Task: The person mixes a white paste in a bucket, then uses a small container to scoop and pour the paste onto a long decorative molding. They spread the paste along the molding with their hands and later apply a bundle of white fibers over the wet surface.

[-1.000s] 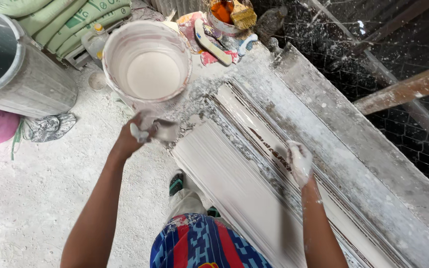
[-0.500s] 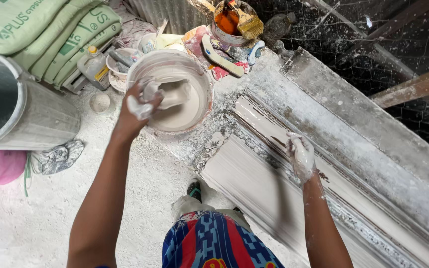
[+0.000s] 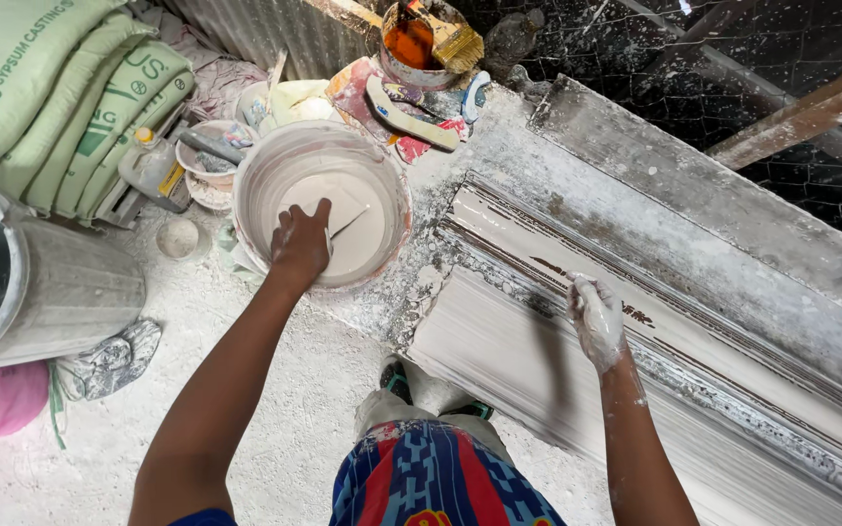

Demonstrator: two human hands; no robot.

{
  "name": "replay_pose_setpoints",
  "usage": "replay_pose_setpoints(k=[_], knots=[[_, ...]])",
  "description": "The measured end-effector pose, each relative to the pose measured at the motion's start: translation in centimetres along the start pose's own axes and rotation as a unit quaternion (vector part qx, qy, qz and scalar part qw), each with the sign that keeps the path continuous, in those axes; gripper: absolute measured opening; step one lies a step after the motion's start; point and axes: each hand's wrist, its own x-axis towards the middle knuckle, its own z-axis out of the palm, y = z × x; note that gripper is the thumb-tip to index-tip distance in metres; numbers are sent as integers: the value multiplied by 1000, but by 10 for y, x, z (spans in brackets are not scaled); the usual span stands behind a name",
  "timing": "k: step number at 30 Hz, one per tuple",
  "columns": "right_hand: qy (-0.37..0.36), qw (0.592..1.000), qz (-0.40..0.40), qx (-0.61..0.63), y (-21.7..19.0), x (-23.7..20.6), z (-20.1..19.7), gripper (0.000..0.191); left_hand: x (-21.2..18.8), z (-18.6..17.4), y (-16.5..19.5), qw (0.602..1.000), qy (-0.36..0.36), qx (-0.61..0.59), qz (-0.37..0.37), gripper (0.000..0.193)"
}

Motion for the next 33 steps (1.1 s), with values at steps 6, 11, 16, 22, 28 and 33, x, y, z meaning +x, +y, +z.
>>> replay_pose_setpoints(k=[6,11,16,22,28,33], knots=[[6,1000,9,25,14,-3,-5,23,9,14,-4,997,-61,-38,-9,66],[10,1000,14,26,14,-4,-5,21,21,21,-22,980,3,-197,-22,56],[27,999,24,12,4,-5,-7,22,29,15,-30,957,114,-266,-6,51],[12,999,4,49,-1,-7,-19,20,21,-6,-25,827,-42,-548,-123,34],[39,997,9,58,-2,-9,-43,22,4,-26,-21,757,-77,-631,-152,41],[34,994,9,107,-2,-10,-71,19,-10,-42,-4,739,-34,-671,46,47]])
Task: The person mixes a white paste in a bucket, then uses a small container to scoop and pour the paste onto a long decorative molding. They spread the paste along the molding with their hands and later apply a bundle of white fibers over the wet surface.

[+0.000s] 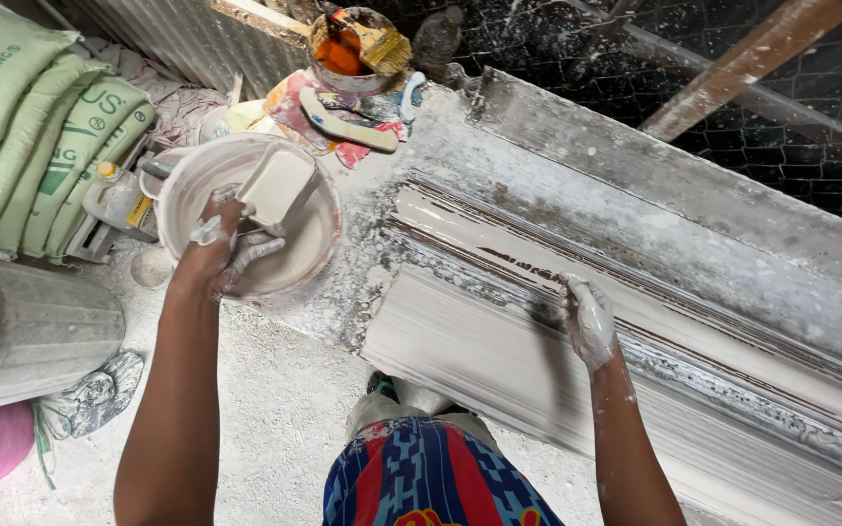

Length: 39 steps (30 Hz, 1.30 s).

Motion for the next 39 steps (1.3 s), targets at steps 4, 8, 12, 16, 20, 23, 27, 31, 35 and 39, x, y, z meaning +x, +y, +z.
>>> replay_pose_setpoints(k=[4,8,12,16,20,23,27,31,35,39], knots=[[3,1000,10,29,-4,-2,-25,21,-9,43,15,994,-34,-99,9,48],[18,999,13,41,-9,-6,-54,21,-15,101,17,991,-19,-129,-31,52],[17,998,6,53,-12,-12,-83,22,-7,148,-5,989,-39,-143,2,51],[55,996,19,67,-14,-23,-104,22,16,172,-43,987,-31,-148,-49,44],[95,994,3,63,-15,-39,-113,21,42,173,-84,993,-15,-114,-30,41],[114,991,-10,72,-17,-51,-116,20,63,165,-112,997,7,-75,-7,41],[128,987,-14,96,-18,-60,-117,18,83,150,-141,995,6,-57,87,41],[142,986,-17,88,-15,-59,-112,20,90,135,-155,996,85,1,35,46],[123,988,-20,96,-11,-56,-100,20,90,127,-161,986,71,61,138,44],[123,989,-22,84,-11,-55,-89,21,89,126,-164,984,91,56,140,45]])
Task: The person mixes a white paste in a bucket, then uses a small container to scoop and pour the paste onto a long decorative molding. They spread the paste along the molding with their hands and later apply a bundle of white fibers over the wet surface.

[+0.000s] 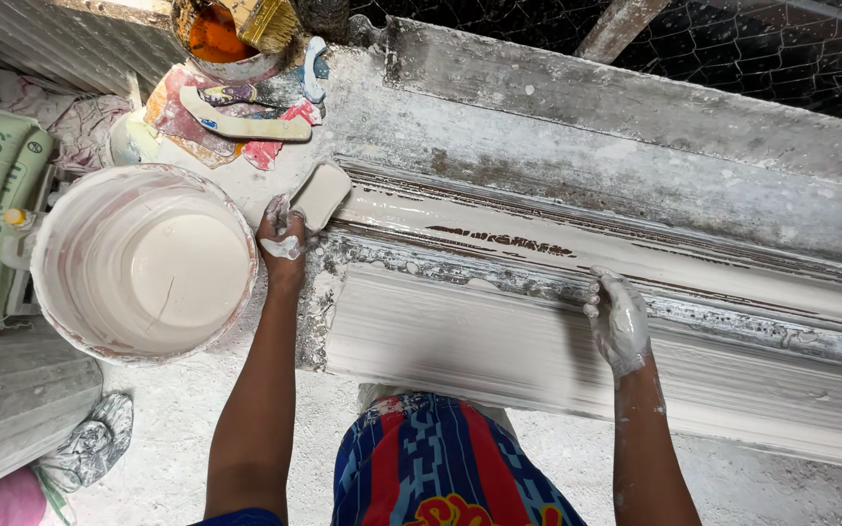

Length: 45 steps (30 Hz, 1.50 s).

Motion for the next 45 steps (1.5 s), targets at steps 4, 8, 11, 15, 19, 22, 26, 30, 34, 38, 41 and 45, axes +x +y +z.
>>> replay_pose_setpoints(k=[4,8,11,15,19,22,26,30,34,38,41,45], knots=[[4,1000,2,-1,-1,-3,5,22,-2,1,0,997,27,-19,-64,50],[10,1000,5,14,0,-5,5,21,-2,1,1,999,17,-2,-35,50],[11,1000,-1,12,2,-7,4,21,0,0,0,999,15,21,-22,49],[1,1000,-7,22,4,-12,3,21,4,-1,-4,998,22,59,-5,48],[26,1000,-2,17,5,-18,3,21,6,-3,-3,992,4,107,60,45],[36,999,-5,12,4,-22,5,22,6,-3,0,992,-10,112,57,45],[36,999,-8,4,2,-29,8,22,3,3,5,980,-22,178,88,42],[39,999,-13,-11,2,-36,8,24,-2,16,6,970,-59,186,143,38],[55,998,-5,19,3,-41,3,21,-6,36,6,965,-94,173,172,40],[55,998,-16,26,5,-45,-7,19,-14,64,9,964,-140,165,158,40],[74,997,-22,26,6,-51,-17,20,-21,89,13,957,-166,181,155,41],[94,995,-25,17,5,-61,-32,23,-31,127,17,956,-219,146,126,42]])
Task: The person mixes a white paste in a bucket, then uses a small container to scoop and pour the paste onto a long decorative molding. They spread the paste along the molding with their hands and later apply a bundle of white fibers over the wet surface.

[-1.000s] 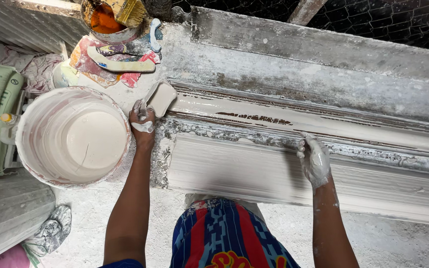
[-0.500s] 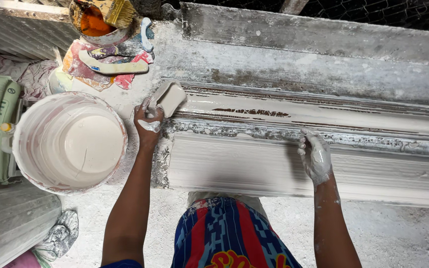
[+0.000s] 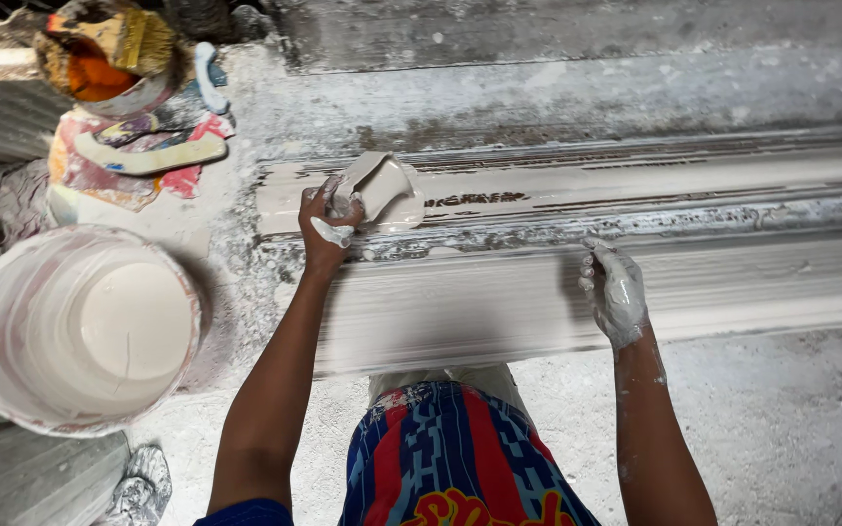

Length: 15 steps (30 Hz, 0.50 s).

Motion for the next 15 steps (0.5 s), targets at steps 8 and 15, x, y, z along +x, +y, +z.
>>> replay_pose_setpoints(k=[8,15], knots=[[47,999,-19,0,-11,-14,-50,21,13,81,32,994,-90,54,40,43],[76,995,-27,56,-32,-12,-113,20,16,174,64,991,-112,46,50,46]])
